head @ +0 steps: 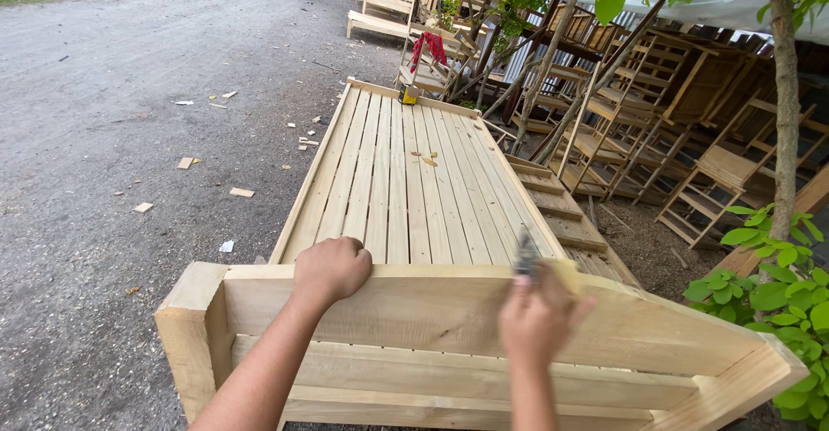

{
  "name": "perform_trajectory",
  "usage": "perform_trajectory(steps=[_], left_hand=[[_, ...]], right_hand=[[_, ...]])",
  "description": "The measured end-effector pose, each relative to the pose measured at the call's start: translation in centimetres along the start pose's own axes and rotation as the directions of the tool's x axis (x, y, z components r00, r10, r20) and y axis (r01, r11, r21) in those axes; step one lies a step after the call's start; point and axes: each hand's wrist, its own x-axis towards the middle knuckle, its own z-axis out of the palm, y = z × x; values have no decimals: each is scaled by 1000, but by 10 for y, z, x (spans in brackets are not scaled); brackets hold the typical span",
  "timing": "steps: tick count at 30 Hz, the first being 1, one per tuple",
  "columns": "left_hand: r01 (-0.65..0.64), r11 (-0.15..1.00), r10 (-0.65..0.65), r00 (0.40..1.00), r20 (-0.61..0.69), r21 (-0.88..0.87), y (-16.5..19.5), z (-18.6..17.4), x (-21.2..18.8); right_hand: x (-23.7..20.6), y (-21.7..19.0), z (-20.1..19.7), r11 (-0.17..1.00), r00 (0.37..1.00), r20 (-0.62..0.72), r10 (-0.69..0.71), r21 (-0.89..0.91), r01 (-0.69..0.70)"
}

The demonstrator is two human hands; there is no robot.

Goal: The person sands a wooden bed frame outdoors, first sanding the headboard rail and corner blocks with a sanding block, then moving along the frame and sanding the slatted deck surface with a sanding sponge, working across different sections of the furniture.

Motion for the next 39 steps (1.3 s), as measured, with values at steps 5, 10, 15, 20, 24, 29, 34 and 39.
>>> perform_trajectory(steps=[5, 10, 15, 20, 24, 29, 34, 39], left_hand=[[33, 999, -33, 998, 48, 20, 5, -2, 1], [15, 1000, -15, 1000, 26, 4, -1, -1, 2], [-17, 1000, 18, 1000, -14, 14, -4, 2, 1], [18, 1000, -18, 1000, 0, -1, 2, 1, 4], [21, 1000, -21, 1000, -10, 0, 3, 1, 4], [9, 1000, -9, 1000, -15, 1, -2, 2, 1], [-8, 1000, 7, 998, -55, -24, -2, 6, 1], [13, 1000, -13, 999, -35, -15, 2, 8, 6]], right_hand=[[11, 13, -3, 979, 979, -84, 184, -73, -190], [-63, -119, 33, 947, 967, 74, -244, 232, 221], [-41, -91, 20, 934, 948, 92, -305, 222, 279], [15, 30, -4, 989, 991, 20, 129, -81, -127], [-10, -20, 10, 985, 984, 62, 170, -21, -169], [-72, -151, 21, 887, 915, 66, -398, 282, 365], [-35, -58, 20, 963, 966, 31, -255, 98, 251], [10, 65, 6, 987, 990, -85, 111, -105, -120]])
